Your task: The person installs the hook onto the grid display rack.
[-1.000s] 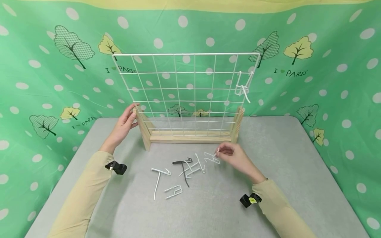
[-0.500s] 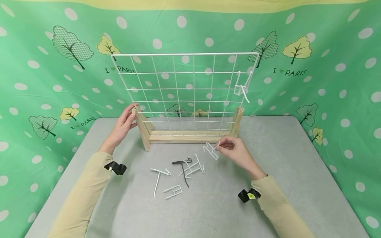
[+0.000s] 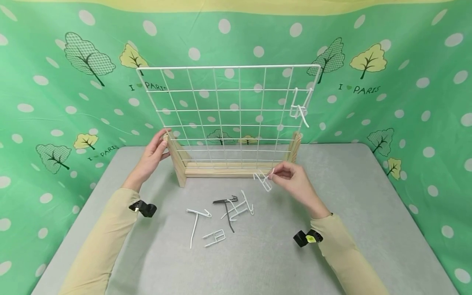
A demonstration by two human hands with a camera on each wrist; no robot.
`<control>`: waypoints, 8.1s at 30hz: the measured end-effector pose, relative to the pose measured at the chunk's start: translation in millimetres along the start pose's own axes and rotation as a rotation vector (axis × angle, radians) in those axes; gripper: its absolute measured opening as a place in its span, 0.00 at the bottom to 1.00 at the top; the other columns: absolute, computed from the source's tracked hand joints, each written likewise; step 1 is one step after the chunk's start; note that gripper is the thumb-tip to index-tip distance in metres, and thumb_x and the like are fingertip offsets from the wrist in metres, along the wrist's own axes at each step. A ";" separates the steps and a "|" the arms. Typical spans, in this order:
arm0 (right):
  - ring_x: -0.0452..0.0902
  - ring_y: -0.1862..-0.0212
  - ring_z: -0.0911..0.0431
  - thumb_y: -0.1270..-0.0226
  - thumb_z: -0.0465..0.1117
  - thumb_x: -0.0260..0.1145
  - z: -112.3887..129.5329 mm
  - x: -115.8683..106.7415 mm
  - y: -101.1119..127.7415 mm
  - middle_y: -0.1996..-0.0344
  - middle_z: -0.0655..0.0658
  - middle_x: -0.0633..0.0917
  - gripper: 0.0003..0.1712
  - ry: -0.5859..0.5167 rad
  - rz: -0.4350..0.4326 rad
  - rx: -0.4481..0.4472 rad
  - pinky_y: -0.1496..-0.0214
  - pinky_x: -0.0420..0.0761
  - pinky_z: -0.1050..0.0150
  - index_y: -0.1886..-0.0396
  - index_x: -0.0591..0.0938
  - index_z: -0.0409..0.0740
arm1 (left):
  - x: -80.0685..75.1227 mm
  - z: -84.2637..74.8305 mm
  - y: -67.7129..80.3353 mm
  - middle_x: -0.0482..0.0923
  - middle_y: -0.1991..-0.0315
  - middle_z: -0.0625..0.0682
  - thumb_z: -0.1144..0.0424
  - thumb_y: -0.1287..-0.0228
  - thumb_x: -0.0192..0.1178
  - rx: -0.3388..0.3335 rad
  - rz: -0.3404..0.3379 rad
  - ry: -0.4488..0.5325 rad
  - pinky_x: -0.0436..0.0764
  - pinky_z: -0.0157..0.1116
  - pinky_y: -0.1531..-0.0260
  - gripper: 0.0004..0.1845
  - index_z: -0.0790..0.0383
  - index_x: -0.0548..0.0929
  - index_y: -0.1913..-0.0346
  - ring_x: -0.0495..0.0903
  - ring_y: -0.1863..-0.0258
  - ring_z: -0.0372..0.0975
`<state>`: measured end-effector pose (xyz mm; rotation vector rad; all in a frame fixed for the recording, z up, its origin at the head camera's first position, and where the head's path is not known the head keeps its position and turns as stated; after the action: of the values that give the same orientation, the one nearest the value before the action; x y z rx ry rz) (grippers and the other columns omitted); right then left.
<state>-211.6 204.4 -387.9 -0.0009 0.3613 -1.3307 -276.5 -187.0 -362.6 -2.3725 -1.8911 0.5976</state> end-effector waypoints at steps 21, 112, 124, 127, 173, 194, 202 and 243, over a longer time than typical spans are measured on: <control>0.83 0.64 0.60 0.38 0.24 0.64 9.6 -13.5 -8.7 0.67 0.46 0.86 0.03 -0.085 -0.078 -0.015 0.61 0.84 0.69 0.66 0.78 0.27 | -3.4 14.5 -2.5 0.60 0.34 0.71 0.67 0.21 0.38 -0.005 -0.002 -0.003 0.67 0.57 0.40 0.24 0.65 0.55 0.26 0.62 0.35 0.59; 0.79 0.62 0.58 0.43 0.19 0.65 -9.6 14.0 -19.4 0.61 0.24 0.80 0.10 0.022 -0.366 -0.003 0.57 0.79 0.75 0.61 0.77 0.19 | -5.6 31.2 -4.7 0.62 0.34 0.66 0.61 0.21 0.40 -0.010 -0.017 0.035 0.67 0.55 0.39 0.25 0.57 0.56 0.25 0.62 0.34 0.55; 0.77 0.62 0.57 0.43 0.19 0.64 -18.8 18.7 -17.7 0.61 0.25 0.80 0.13 0.047 -0.327 0.008 0.59 0.78 0.76 0.58 0.76 0.19 | -5.9 32.1 -4.6 0.61 0.33 0.64 0.61 0.21 0.40 -0.014 -0.019 0.021 0.67 0.54 0.38 0.25 0.55 0.56 0.25 0.61 0.33 0.53; 0.78 0.61 0.56 0.43 0.19 0.64 -22.3 19.4 -19.1 0.60 0.25 0.79 0.13 0.049 -0.315 -0.001 0.59 0.78 0.76 0.57 0.76 0.19 | -6.0 31.2 -4.5 0.62 0.33 0.65 0.61 0.21 0.40 -0.011 -0.021 0.023 0.67 0.54 0.38 0.25 0.55 0.56 0.25 0.62 0.34 0.53; 0.78 0.58 0.39 0.43 0.18 0.63 -40.6 64.0 -1.1 0.59 0.27 0.80 0.12 0.082 0.013 0.001 0.61 0.81 0.68 0.58 0.77 0.22 | -5.5 27.4 -3.4 0.61 0.33 0.63 0.60 0.21 0.39 -0.009 -0.026 0.018 0.66 0.54 0.37 0.25 0.55 0.56 0.25 0.61 0.33 0.53; 0.77 0.57 0.45 0.46 0.27 0.69 -57.7 95.4 -1.1 0.61 0.44 0.82 0.12 0.308 0.212 -0.121 0.55 0.80 0.52 0.61 0.83 0.36 | -5.1 27.0 -2.6 0.61 0.33 0.64 0.62 0.21 0.40 -0.020 -0.025 0.033 0.66 0.54 0.37 0.25 0.56 0.56 0.25 0.61 0.33 0.53; 0.79 0.64 0.50 0.46 0.24 0.66 -66.3 94.4 1.8 0.62 0.40 0.81 0.15 0.236 0.277 -0.037 0.63 0.82 0.63 0.57 0.79 0.32 | -5.6 27.2 -3.2 0.59 0.31 0.64 0.64 0.21 0.39 -0.013 -0.026 0.067 0.66 0.55 0.38 0.25 0.59 0.54 0.25 0.59 0.33 0.54; 0.72 0.59 0.50 0.45 0.31 0.70 -70.9 38.3 11.9 0.61 0.46 0.78 0.07 0.497 0.399 -0.044 0.58 0.76 0.57 0.65 0.85 0.41 | -8.7 34.5 -5.8 0.62 0.34 0.65 0.60 0.21 0.41 -0.023 -0.022 0.038 0.67 0.55 0.38 0.24 0.54 0.57 0.26 0.62 0.34 0.53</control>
<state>-211.2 185.6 -467.2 0.3532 0.7688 -0.9137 -294.7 -200.6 -390.6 -2.3565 -1.9160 0.5283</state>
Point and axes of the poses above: each hand's wrist, its own y-axis away from the middle knuckle, its own x-axis out of the palm, z = x × y, the point moved 6 cm from there along -y, towards the middle knuckle
